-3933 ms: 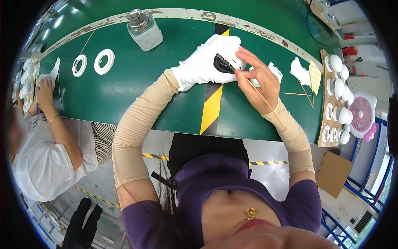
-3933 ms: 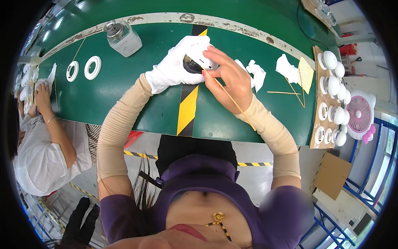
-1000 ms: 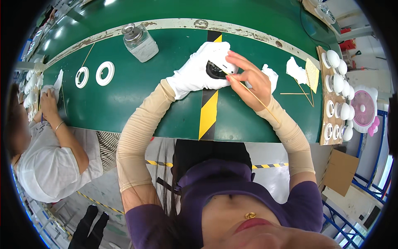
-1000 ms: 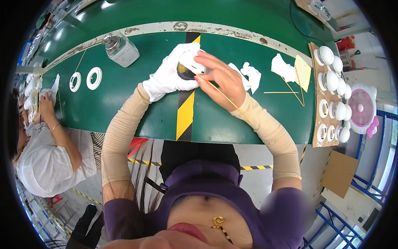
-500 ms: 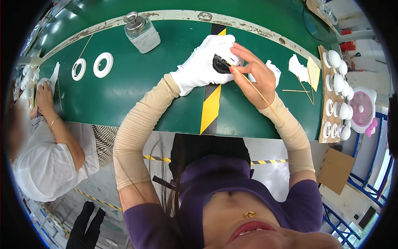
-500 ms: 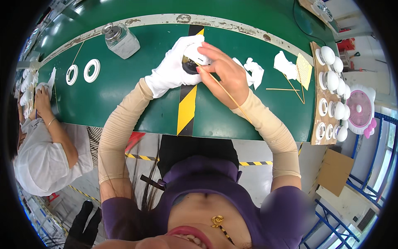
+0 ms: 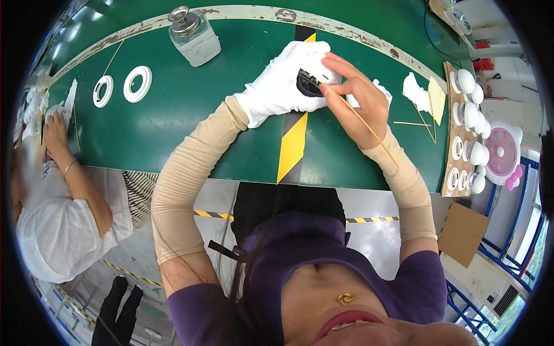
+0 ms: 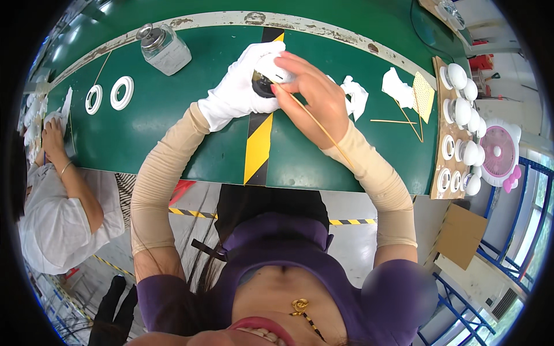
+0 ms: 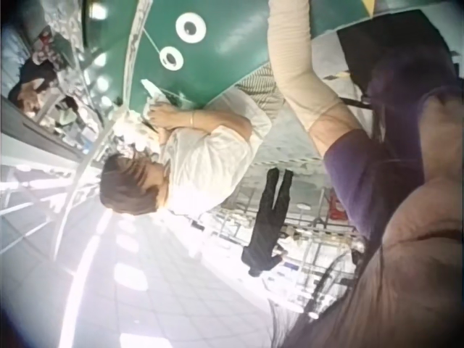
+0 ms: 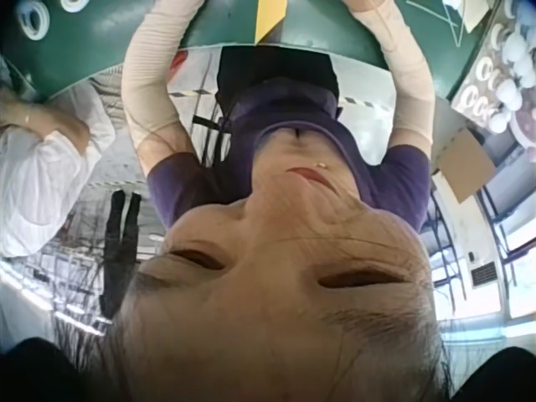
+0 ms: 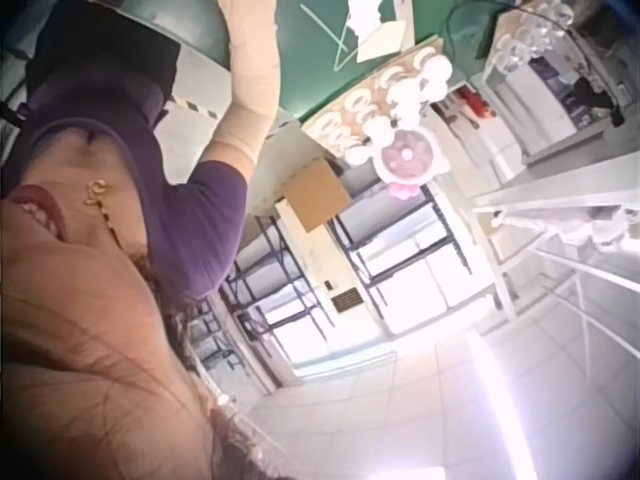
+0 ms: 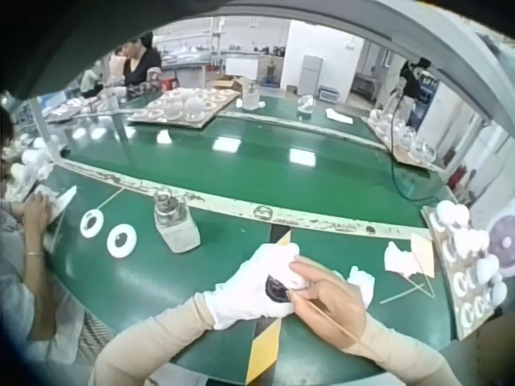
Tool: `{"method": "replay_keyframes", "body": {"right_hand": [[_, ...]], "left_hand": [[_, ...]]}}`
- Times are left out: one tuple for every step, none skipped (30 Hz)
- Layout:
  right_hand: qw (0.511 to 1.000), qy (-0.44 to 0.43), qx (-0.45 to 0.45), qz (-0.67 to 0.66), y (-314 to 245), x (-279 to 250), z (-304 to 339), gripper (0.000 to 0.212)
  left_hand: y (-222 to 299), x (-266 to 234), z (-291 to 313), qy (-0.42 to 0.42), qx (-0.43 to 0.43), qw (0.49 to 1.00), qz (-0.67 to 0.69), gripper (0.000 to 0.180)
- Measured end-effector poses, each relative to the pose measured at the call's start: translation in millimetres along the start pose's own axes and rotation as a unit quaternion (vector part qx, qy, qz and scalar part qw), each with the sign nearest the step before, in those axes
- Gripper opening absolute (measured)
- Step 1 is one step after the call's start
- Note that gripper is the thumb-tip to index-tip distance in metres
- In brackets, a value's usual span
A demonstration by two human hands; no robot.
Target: Cleaning the interior of a white electronic component shell using a wooden swab.
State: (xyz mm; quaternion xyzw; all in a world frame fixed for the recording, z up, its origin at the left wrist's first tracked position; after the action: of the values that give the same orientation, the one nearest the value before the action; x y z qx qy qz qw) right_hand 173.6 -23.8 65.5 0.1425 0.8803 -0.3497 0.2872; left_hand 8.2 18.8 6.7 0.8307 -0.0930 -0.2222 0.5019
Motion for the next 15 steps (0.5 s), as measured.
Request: {"method": "replay_keyframes", "body": {"right_hand": [[1.0,-0.008,-0.009,-0.004,0,1,-3,0.014],[1.0,-0.008,-0.008,-0.003,0,0,-2,0.014],[1.0,-0.011,-0.01,0.002,0,0,-1,0.014],[1.0,-0.014,-0.013,0.008,0,0,0,0.015],[1.0,-0.014,-0.015,0.007,0,-1,1,0.015],[1.0,-0.013,-0.009,0.004,1,-4,4,0.015],[1.0,-0.012,-0.004,0.001,2,-5,5,0.016],[1.0,-0.013,-0.005,0.001,2,-5,3,0.016],[1.0,-0.012,0.001,-0.003,2,-5,2,0.016],[1.0,-0.01,0.007,-0.008,1,-4,1,0.017],[1.0,-0.01,0.007,-0.008,1,-4,1,0.017],[1.0,-0.013,0.006,-0.012,1,-4,0,0.017],[1.0,-0.016,0.006,-0.015,1,-3,-2,0.018],[1.0,-0.016,0.003,-0.017,1,-3,-2,0.018],[1.0,-0.014,0.007,-0.008,1,-2,0,0.018]], "left_hand": [[-1,0,1,-0.001,0.001,1.0,0.001,0.081],[-2,0,1,0.0,0.006,1.0,-0.001,0.081],[-2,0,1,0.003,0.011,1.0,-0.004,0.081],[-3,0,2,0.004,0.012,1.0,-0.005,0.081],[-3,0,2,0.004,-0.002,1.0,0.003,0.081],[-3,0,2,0.004,-0.016,1.0,0.011,0.081],[-3,0,2,0.006,-0.015,1.0,0.011,0.081],[-3,1,1,0.003,-0.02,1.0,0.017,0.082],[-2,1,1,-0.001,-0.025,0.999,0.023,0.083],[0,0,2,-0.001,-0.025,0.999,0.022,0.083],[1,0,2,-0.002,-0.058,0.996,0.073,0.085],[3,-1,3,-0.001,-0.091,0.988,0.121,0.087],[6,-3,3,0.001,-0.091,0.989,0.119,0.087],[9,-3,4,0.002,-0.105,0.984,0.147,0.088],[10,-4,4,0.002,-0.118,0.977,0.176,0.089]]}}
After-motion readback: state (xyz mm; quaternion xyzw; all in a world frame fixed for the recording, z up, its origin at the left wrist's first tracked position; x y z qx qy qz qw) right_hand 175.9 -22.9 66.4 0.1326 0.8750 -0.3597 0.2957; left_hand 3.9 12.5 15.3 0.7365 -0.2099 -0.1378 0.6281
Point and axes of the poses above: each hand's wrist, its own z-axis away from the middle knuckle, its own x-axis out of the palm, y = z × x, the point moved 2 cm from there along -z, towards the middle knuckle
